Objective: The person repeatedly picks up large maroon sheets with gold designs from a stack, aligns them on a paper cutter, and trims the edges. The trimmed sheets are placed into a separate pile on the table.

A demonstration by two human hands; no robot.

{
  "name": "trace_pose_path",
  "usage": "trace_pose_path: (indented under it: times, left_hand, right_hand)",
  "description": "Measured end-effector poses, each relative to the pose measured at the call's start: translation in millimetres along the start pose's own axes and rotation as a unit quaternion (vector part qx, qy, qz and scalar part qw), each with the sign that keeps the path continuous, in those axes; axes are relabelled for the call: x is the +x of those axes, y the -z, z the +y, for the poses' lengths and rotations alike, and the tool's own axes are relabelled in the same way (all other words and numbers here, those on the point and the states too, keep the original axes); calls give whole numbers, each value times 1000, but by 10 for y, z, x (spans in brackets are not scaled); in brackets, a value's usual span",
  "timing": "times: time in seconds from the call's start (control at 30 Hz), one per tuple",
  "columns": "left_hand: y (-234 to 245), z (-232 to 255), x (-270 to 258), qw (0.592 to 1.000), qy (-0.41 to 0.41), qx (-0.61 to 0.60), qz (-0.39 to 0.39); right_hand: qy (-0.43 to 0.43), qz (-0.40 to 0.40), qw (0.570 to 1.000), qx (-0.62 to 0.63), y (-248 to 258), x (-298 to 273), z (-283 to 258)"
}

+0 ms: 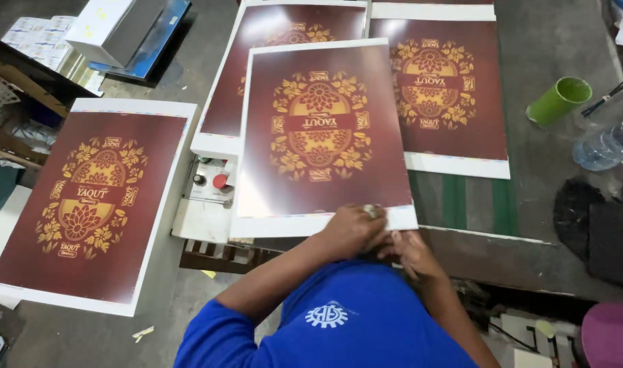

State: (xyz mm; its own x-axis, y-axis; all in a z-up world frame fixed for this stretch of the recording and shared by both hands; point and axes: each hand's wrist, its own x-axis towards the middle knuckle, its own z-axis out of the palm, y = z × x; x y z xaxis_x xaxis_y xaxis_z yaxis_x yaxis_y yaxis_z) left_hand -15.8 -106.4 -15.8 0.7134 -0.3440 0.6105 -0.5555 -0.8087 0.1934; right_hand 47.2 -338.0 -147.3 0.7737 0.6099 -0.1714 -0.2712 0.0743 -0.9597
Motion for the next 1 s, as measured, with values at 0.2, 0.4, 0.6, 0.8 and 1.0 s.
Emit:
trace_pose_path:
  times: [0.2, 0.4, 0.6, 0.8, 1.0]
  left_hand:
    - [455, -434, 178, 996, -32, -81, -17]
    - [237, -2103, -365, 980, 125, 89, -127]
    - [426, -2638, -553, 972, 88, 185, -117]
    - [385, -2932, -588, 942, 127, 137, -279]
    - [877, -2685, -329, 923, 221, 85, -303]
  right_hand:
    - [28, 56, 980, 190, -120, -70, -82]
    - [102, 352, 928, 64, 444, -490, 169]
    - [128, 418, 899, 41, 799, -988, 169]
    - [121, 452, 884, -19, 695, -1584, 50]
    - [159, 418, 894, 19, 999, -1766, 138]
